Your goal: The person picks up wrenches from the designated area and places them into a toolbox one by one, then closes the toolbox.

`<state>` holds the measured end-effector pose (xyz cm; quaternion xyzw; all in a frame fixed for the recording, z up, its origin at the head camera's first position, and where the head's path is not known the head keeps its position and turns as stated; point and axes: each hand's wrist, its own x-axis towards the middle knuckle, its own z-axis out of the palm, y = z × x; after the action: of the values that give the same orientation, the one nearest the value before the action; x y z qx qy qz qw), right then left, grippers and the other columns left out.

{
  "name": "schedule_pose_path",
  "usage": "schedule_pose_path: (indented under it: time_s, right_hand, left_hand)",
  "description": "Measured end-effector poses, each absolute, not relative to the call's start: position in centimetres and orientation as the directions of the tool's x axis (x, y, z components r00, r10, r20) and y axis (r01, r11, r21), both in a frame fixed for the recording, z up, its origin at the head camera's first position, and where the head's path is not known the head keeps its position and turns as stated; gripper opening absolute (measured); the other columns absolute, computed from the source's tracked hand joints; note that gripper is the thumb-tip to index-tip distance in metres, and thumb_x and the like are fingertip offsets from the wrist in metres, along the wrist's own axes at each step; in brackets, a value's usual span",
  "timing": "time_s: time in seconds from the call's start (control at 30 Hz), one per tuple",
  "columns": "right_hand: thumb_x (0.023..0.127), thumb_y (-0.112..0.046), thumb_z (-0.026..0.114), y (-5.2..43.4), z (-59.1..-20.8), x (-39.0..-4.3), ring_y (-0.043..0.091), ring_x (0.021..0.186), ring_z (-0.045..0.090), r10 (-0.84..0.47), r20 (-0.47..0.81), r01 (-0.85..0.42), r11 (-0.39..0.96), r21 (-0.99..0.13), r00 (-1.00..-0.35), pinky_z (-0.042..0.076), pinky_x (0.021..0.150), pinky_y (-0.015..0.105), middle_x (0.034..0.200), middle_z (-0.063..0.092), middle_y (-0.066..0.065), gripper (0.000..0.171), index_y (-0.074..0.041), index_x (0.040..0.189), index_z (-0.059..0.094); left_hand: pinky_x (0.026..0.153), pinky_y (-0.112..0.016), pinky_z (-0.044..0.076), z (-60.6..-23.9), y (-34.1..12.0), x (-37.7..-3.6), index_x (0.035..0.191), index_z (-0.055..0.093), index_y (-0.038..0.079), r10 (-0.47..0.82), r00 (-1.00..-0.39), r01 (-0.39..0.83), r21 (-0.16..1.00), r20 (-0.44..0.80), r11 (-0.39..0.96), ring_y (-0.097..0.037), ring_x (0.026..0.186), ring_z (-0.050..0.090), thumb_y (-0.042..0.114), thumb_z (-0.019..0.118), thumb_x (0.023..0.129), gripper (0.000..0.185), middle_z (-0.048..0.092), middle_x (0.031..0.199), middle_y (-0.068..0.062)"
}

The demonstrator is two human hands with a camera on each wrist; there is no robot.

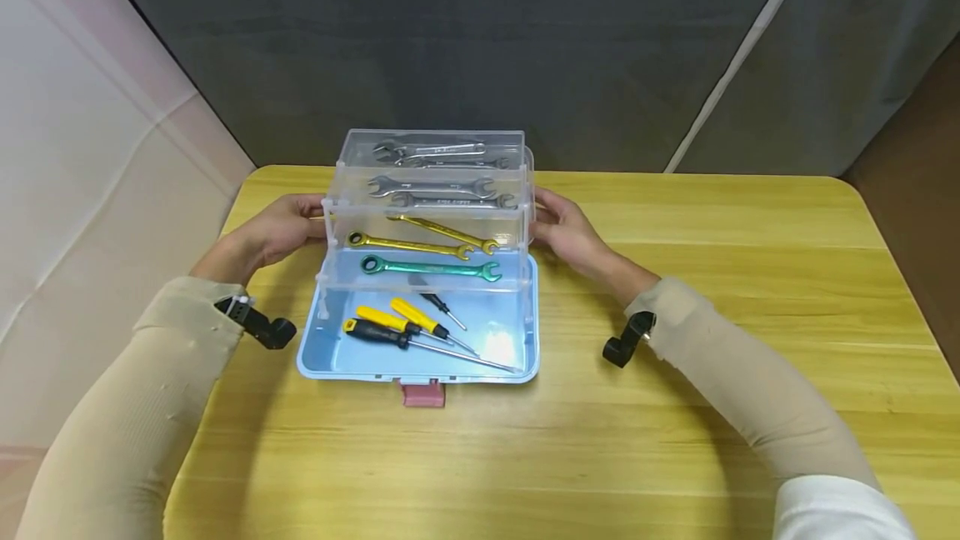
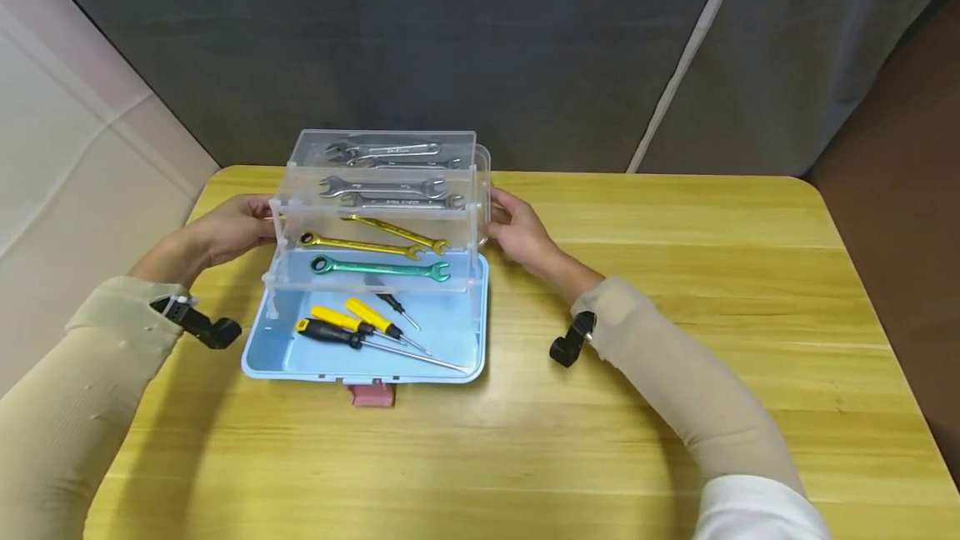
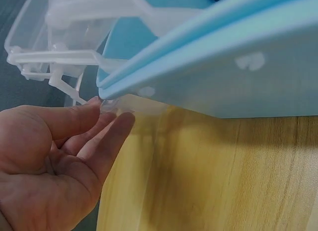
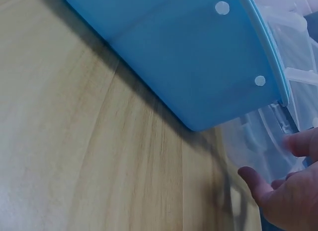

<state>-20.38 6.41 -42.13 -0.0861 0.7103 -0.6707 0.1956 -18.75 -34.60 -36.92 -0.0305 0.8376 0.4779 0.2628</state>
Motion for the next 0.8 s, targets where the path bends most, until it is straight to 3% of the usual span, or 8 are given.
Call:
schedule_pose_path:
  time_s: [0.33,0.47,0.57,0.7,0.8]
  right_hand:
    - [0.096,0.01,0.059,6.4,-41.5,-20.6,0.026,0.144,0.042,-0.349,-0.037,-0.003,0.113,-0.994,-0.937,0.037,0.117,0.038,0.16,0.039,0.008,0.066,-0.009,0.156,0.038]
    - [0.097,0.01,0.058,6.7,-40.9,-20.7,0.025,0.142,0.045,-0.332,-0.02,-0.02,0.116,-0.993,-0.943,0.039,0.115,0.036,0.158,0.043,0.01,0.061,-0.006,0.153,0.042]
    - [0.1,0.006,0.055,7.1,-40.5,-20.8,0.027,0.136,0.052,-0.315,0.026,-0.042,0.047,-0.998,-0.949,0.047,0.108,0.036,0.151,0.05,0.014,0.049,0.0,0.148,0.048]
    - [0.106,-0.007,0.051,7.6,-39.2,-20.8,0.026,0.124,0.06,-0.287,0.092,-0.08,-0.05,-0.995,-0.954,0.054,0.098,0.039,0.139,0.058,0.02,0.036,0.008,0.138,0.055]
    - [0.108,-0.018,0.051,7.7,-37.8,-20.5,0.025,0.121,0.061,-0.273,0.106,-0.1,-0.037,-0.994,-0.956,0.056,0.094,0.039,0.132,0.06,0.019,0.036,0.009,0.131,0.058]
  left_hand:
    - [0.113,-0.051,0.039,-36.4,-34.9,-18.6,0.155,0.039,0.004,0.151,-0.897,-0.26,0.774,-0.415,0.577,-0.033,0.13,0.048,0.013,0.055,0.107,0.052,0.044,0.152,-0.021]
    - [0.115,-0.049,0.038,-35.7,-34.6,-18.2,0.155,0.039,0.007,0.144,-0.905,-0.259,0.788,-0.4,0.559,-0.028,0.131,0.047,0.035,0.048,0.109,0.055,0.045,0.152,-0.015]
    - [0.108,-0.034,0.046,-35.1,-34.5,-18.0,0.153,0.042,0.003,0.143,-0.914,-0.247,0.802,-0.379,0.543,-0.018,0.125,0.053,0.054,0.042,0.105,0.07,0.056,0.14,-0.002]
    - [0.106,-0.026,0.046,-33.9,-34.6,-17.9,0.152,0.038,-0.004,0.186,-0.916,-0.22,0.833,-0.355,0.507,-0.021,0.131,0.053,0.064,0.03,0.102,0.085,0.054,0.145,-0.007]
    - [0.11,-0.028,0.042,-32.6,-34.9,-17.6,0.156,0.029,-0.003,0.229,-0.904,-0.213,0.847,-0.36,0.488,-0.025,0.136,0.048,0.069,0.018,0.1,0.092,0.037,0.157,-0.018]
